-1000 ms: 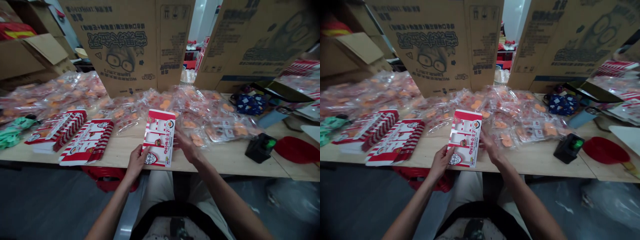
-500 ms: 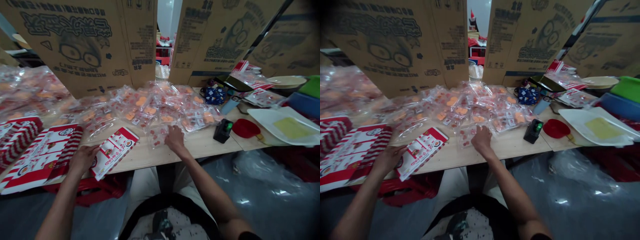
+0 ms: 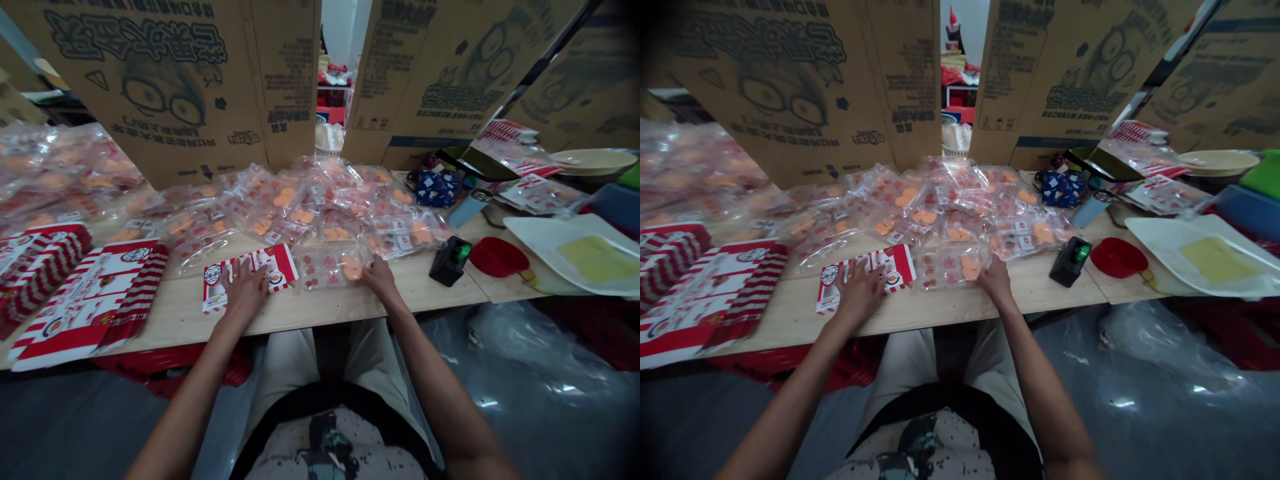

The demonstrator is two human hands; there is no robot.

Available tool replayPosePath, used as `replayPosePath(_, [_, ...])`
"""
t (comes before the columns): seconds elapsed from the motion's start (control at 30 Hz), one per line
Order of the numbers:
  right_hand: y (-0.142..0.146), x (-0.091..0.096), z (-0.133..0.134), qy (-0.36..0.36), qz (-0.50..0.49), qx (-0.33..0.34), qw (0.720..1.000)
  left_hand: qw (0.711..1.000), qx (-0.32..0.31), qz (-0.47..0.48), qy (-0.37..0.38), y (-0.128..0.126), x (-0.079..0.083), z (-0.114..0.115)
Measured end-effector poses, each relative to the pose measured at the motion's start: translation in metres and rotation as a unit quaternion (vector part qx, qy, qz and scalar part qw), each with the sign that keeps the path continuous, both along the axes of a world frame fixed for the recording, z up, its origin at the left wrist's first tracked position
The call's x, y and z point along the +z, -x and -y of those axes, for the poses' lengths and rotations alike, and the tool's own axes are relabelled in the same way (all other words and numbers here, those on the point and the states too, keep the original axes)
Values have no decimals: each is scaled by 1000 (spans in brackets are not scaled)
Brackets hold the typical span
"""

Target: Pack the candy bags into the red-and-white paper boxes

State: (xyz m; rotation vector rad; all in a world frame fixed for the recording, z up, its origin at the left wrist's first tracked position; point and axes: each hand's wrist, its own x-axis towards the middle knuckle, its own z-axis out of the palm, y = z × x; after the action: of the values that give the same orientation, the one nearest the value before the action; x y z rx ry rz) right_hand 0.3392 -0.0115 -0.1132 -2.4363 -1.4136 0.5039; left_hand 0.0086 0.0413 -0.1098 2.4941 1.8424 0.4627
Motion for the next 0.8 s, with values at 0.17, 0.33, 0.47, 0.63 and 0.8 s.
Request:
replayPosePath(0.17, [-10,12,3,87,16,49,995,992,-121,22,-18,-42,-2,41])
replayPosePath(0.33, [8,36,-1,86,94,130,983,979,-192,-45,42,-79,-22,76])
replayPosePath(0.47, [33,38,11,76,85,288,951,980,-190,-34,46,-77,-28,83])
replayPosePath(0.63, [62,14,49,125,115,336,926,971,-217,71,64,-58,-33,83])
replayPosePath(0.8, [85,2,78,70,168,301,936,944,-193,262,52,-44,-34,75])
